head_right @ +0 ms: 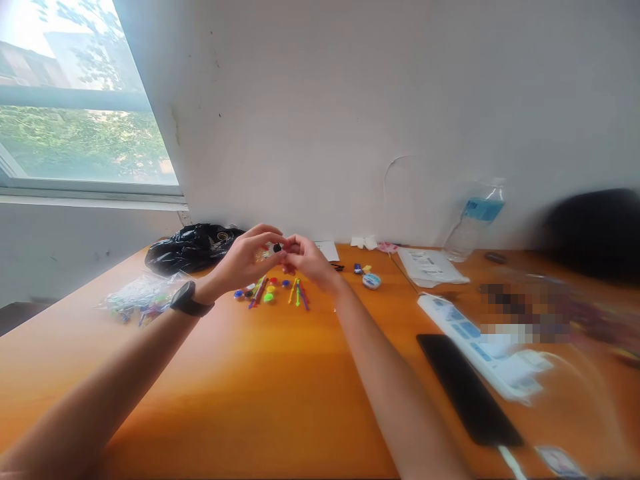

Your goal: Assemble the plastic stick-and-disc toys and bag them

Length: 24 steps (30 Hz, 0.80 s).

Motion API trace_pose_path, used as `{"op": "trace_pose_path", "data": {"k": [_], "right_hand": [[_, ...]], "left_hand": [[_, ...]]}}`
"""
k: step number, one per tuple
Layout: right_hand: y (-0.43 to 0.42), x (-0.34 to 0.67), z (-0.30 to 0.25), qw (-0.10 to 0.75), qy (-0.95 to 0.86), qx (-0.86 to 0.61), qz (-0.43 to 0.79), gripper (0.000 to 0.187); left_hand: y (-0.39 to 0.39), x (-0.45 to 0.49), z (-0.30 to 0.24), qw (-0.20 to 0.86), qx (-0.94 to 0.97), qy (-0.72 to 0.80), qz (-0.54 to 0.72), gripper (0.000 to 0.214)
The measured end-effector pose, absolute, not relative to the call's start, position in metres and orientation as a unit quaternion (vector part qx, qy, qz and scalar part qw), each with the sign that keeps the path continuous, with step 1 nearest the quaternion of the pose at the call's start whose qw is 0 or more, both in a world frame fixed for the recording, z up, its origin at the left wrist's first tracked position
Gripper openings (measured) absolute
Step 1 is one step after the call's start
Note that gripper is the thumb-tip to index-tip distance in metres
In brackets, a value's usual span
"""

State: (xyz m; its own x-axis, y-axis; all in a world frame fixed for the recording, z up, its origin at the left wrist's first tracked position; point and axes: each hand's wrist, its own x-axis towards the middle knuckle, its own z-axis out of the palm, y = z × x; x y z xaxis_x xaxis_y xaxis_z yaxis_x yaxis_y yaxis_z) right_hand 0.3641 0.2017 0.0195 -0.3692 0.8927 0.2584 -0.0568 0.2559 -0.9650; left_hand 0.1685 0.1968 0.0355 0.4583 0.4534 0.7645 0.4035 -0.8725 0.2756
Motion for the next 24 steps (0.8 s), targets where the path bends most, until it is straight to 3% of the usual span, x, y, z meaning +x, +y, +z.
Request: {"op": "trace_pose_path", "data": {"k": [4,10,17,24], "right_hand": [[0.203,0.36,0.02,0.498,-0.596,-0.321,0.542,0.035],[0.213,0.361,0.01,0.488,-0.613,-0.338,0.521,0.027],[0.229,0.366,-0.006,0.517,-0.599,-0.344,0.506,0.024],[0.23,0.364,-0.021,0.46,-0.652,-0.382,0.466,0.016]], "left_hand": [[0.201,0.167,0.032,0.02,0.827,0.256,0.5,0.032],[0.208,0.166,0.028,0.086,0.854,0.246,0.45,0.013],[0.218,0.166,0.015,0.133,0.849,0.25,0.446,0.016],[0.224,0.175,-0.005,0.198,0.842,0.285,0.414,0.013]]}}
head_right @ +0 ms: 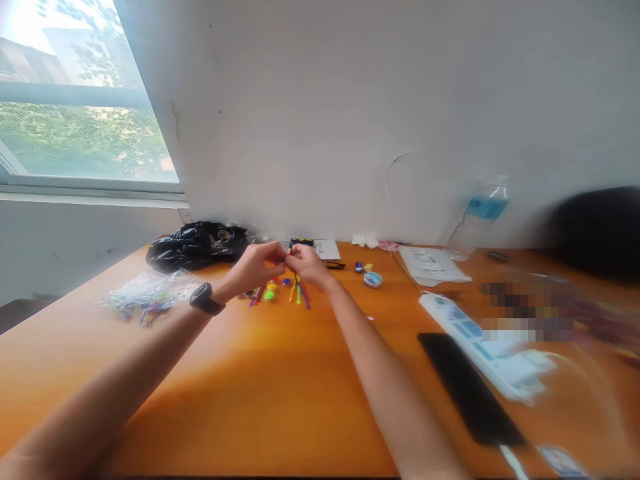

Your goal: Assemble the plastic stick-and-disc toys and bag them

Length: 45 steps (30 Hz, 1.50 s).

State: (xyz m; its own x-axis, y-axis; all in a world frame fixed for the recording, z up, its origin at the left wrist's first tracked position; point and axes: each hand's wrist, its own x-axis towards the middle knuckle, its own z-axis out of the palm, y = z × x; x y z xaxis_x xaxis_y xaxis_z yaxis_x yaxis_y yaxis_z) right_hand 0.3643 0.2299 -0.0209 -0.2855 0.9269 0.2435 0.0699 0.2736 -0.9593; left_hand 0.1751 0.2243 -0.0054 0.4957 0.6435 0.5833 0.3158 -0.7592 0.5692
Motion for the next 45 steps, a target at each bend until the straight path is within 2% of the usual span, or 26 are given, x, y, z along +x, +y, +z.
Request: {"op": "trace_pose_path", "data": {"k": [3,6,9,13,17,20,25,29,31,35,41,45], "right_hand": [[0.235,0.37,-0.03,0.361,-0.714,-0.479,0.361,0.007],[0.244,0.383,-0.043,0.257,-0.724,-0.576,0.279,0.009],[0.25,0.392,-0.055,0.207,-0.707,-0.624,0.258,0.019],[0.251,0.395,-0.062,0.157,-0.705,-0.643,0.253,0.022],[0.246,0.395,-0.054,0.145,-0.73,-0.623,0.24,0.024],[0.242,0.399,-0.045,0.148,-0.759,-0.594,0.22,0.038],[0.237,0.414,-0.032,0.116,-0.781,-0.583,0.191,0.044],[0.235,0.419,-0.033,0.088,-0.768,-0.604,0.192,0.027],[0.237,0.416,-0.037,0.068,-0.766,-0.604,0.21,0.024],[0.239,0.402,-0.048,0.06,-0.77,-0.59,0.235,0.01],[0.233,0.374,-0.054,0.098,-0.788,-0.564,0.226,0.021],[0.229,0.379,-0.037,0.096,-0.798,-0.555,0.214,0.017]], "left_hand": [[0.231,0.177,-0.02,0.194,0.849,0.31,0.382,0.02],[0.237,0.177,-0.037,0.19,0.871,0.324,0.315,0.012],[0.237,0.178,-0.049,0.182,0.895,0.317,0.255,0.008],[0.234,0.177,-0.052,0.178,0.908,0.311,0.217,0.006],[0.233,0.171,-0.049,0.156,0.908,0.337,0.195,0.009],[0.236,0.169,-0.05,0.101,0.919,0.314,0.215,0.016],[0.241,0.171,-0.053,0.052,0.94,0.28,0.186,0.012],[0.246,0.167,-0.056,0.046,0.931,0.311,0.184,0.012],[0.251,0.163,-0.058,0.047,0.929,0.317,0.186,0.012],[0.257,0.156,-0.057,0.049,0.921,0.328,0.206,0.02],[0.258,0.152,-0.051,0.079,0.911,0.343,0.214,0.02],[0.26,0.151,-0.054,0.094,0.913,0.335,0.215,0.021]]}}
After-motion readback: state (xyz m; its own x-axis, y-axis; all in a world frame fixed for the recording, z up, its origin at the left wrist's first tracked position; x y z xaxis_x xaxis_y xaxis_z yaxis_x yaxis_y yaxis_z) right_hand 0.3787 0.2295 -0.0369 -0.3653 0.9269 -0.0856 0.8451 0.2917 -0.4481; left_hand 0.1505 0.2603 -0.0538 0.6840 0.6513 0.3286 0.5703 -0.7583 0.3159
